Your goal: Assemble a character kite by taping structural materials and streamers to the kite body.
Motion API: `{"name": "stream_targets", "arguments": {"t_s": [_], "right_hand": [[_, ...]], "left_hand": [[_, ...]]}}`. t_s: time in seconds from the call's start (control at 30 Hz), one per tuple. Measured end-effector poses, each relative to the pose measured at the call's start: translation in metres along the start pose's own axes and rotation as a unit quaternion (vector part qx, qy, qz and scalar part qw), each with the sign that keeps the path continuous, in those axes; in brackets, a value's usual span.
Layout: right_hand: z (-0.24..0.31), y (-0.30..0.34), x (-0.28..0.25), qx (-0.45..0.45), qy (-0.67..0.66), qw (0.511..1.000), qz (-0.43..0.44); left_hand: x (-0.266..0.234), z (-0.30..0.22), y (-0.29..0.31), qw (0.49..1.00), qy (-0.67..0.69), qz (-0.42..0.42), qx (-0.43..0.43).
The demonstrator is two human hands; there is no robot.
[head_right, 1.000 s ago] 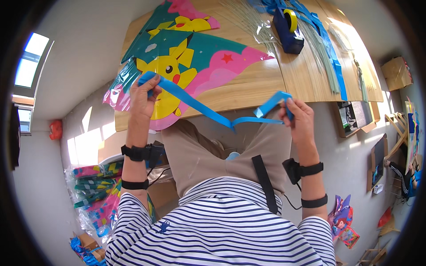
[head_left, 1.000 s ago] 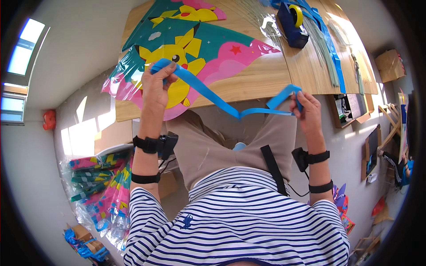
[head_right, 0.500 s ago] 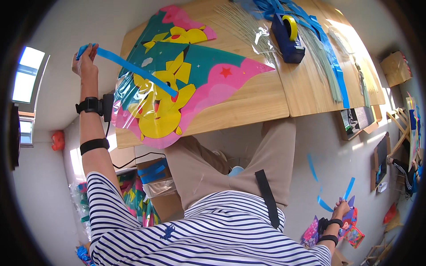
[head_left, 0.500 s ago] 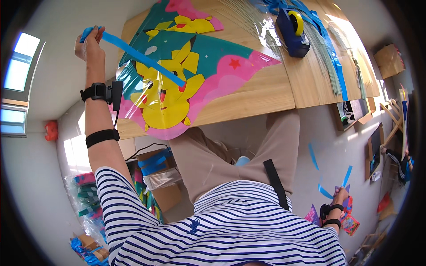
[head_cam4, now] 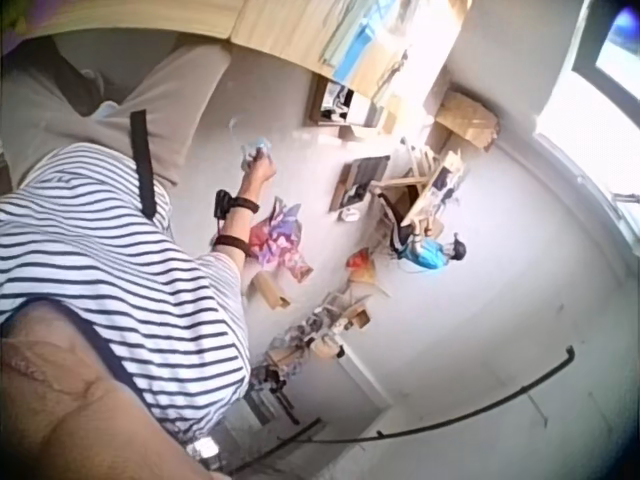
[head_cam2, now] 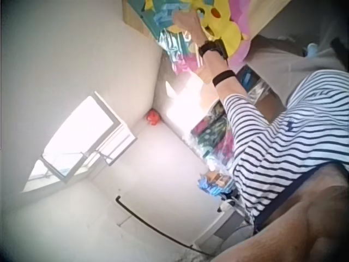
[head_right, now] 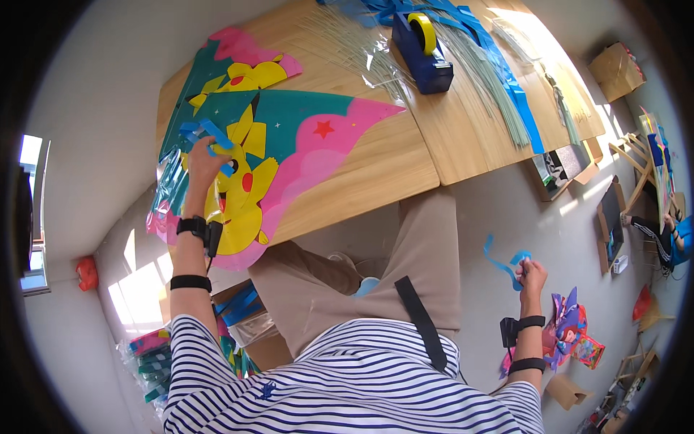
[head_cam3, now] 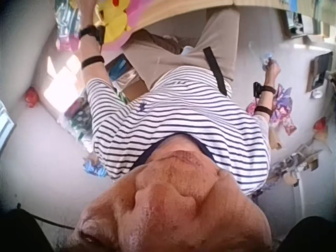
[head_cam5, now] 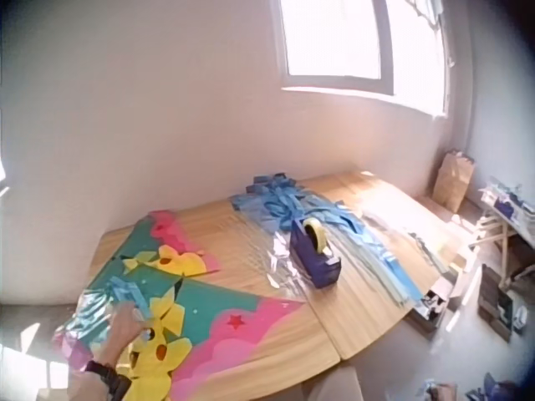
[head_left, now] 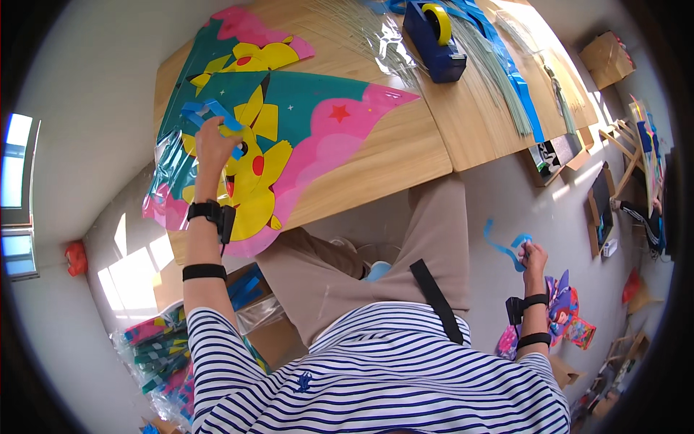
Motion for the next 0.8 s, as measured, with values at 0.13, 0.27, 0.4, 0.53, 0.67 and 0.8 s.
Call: {"name": "stream_targets", "arguments": {"t_s": [0.13, 0.27, 0.4, 0.53, 0.67, 0.8], "right_hand": [[0.104, 0.017, 0.081, -0.083, -0.084, 0.988, 0.100], [0.214, 0.062, 0.175, -0.158, -0.177, 0.947, 0.218], [0.316, 0.131, 0.267, -0.209, -0.208, 0.895, 0.336], [0.411, 0.208, 0.336, -0.270, -0.297, 0.786, 0.470], [0.508, 0.274, 0.350, -0.376, -0.389, 0.661, 0.520], [0.518, 0.285, 0.362, -0.299, -0.431, 0.649, 0.550]], "left_hand": [[0.015, -0.014, 0.096, 0.995, 0.021, -0.080, 0.049], [0.046, -0.037, 0.187, 0.997, 0.040, 0.014, 0.059], [0.047, -0.021, 0.212, 0.995, 0.058, 0.069, 0.052], [0.039, 0.000, 0.209, 0.986, 0.070, 0.136, 0.068], [0.027, 0.022, 0.207, 0.975, 0.084, 0.190, 0.080], [0.022, 0.048, 0.199, 0.970, 0.095, 0.205, 0.086]]}}
Point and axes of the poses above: each hand's wrist, its own y-axis away from the middle knuckle, its own x-axis out of the palm, z = x × y, the point moved 10 cm from there along -y, towards the middle knuckle, and after that the axes turned 14 degrees about -x, right-handed, at the moved point
